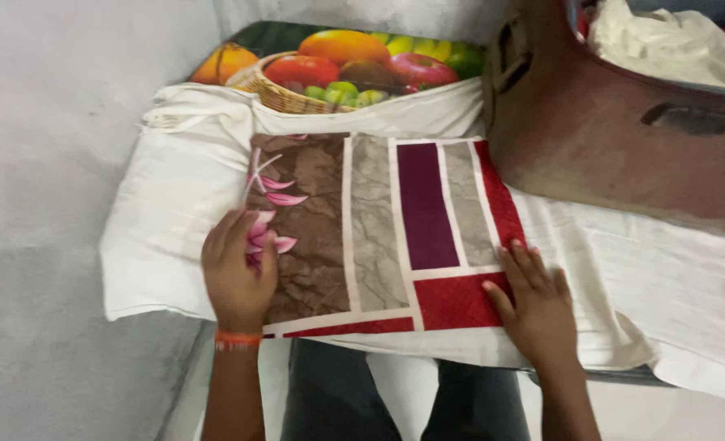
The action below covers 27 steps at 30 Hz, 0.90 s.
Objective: The person folds a pair of white trousers on a table and places them into an open suitcase. They then fold a patterned cloth on the same table. The actions are performed by hand with no tools visible.
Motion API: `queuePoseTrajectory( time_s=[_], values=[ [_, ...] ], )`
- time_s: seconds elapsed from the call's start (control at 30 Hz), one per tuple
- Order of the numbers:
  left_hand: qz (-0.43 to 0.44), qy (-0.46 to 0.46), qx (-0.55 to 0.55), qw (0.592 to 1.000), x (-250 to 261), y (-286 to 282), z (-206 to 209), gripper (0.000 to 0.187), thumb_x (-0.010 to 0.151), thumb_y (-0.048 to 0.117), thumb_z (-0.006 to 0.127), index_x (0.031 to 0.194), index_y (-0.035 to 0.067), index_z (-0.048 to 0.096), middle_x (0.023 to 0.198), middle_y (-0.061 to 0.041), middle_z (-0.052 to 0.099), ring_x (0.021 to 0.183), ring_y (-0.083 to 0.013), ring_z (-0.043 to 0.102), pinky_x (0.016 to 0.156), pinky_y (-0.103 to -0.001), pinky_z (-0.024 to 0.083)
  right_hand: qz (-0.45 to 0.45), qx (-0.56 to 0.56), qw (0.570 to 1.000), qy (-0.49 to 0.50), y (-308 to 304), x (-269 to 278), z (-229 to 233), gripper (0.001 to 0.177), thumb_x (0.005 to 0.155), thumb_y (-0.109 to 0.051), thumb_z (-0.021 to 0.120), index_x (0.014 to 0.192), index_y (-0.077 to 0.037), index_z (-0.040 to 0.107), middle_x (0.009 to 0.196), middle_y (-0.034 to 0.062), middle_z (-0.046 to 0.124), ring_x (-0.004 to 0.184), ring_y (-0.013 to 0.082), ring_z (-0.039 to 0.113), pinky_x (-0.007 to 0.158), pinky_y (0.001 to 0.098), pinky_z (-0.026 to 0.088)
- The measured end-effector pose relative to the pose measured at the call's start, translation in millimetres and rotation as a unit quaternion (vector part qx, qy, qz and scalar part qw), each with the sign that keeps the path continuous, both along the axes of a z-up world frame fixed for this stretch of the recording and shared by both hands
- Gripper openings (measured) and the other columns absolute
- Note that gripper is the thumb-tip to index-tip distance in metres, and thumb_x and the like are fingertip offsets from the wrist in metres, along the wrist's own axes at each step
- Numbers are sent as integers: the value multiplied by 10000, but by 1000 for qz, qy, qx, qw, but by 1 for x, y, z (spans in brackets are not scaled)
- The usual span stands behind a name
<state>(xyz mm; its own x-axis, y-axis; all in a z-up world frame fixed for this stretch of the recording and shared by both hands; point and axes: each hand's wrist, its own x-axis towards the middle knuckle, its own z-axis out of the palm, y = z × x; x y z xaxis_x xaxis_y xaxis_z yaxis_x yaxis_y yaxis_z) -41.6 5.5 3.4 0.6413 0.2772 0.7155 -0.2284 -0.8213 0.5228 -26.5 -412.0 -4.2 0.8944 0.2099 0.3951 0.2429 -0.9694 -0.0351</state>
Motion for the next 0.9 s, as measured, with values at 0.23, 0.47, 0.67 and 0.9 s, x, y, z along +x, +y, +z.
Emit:
queuePoseTrajectory(
  time_s=[0.23, 0.47, 0.67, 0.9],
  values=[
    [124, 65, -164, 976, -104, 4, -45, 437, 920, 169, 728, 1317, 20, 626, 1194, -140, 678, 1035, -255, 631, 895, -380, 510, -29, 129, 990, -57, -5, -36, 18, 406, 855, -249, 792, 1216, -72, 735, 1311, 192, 700, 1072, 342, 715, 904, 416, 591],
    [-48, 169, -596, 784, -102, 15, -87, 400, 949, 275, 649, 1278, 69, 554, 914, -71, 671, 790, -173, 679, 715, -302, 563, -64, 144, 987, -38, 0, -35, 19, 490, 883, -291, 797, 1277, -11, 718, 1169, 226, 710, 909, 332, 718, 760, 401, 589],
    [-104, 247, -617, 740, -98, 23, -99, 359, 994, 303, 664, 1187, 0, 660, 774, -57, 603, 699, -170, 610, 651, -308, 505, -182, 132, 967, 124, -15, -25, 27, 558, 854, -393, 816, 1263, -24, 727, 910, 204, 735, 740, 305, 723, 687, 395, 566],
    [-156, 193, -638, 729, -104, 19, -48, 331, 967, 270, 618, 1187, 24, 648, 947, -40, 697, 839, -137, 661, 788, -343, 556, -161, 318, 921, 160, -33, -13, 24, 339, 912, -271, 785, 1070, 23, 727, 842, 198, 733, 698, 277, 658, 632, 373, 512]
  ],
)
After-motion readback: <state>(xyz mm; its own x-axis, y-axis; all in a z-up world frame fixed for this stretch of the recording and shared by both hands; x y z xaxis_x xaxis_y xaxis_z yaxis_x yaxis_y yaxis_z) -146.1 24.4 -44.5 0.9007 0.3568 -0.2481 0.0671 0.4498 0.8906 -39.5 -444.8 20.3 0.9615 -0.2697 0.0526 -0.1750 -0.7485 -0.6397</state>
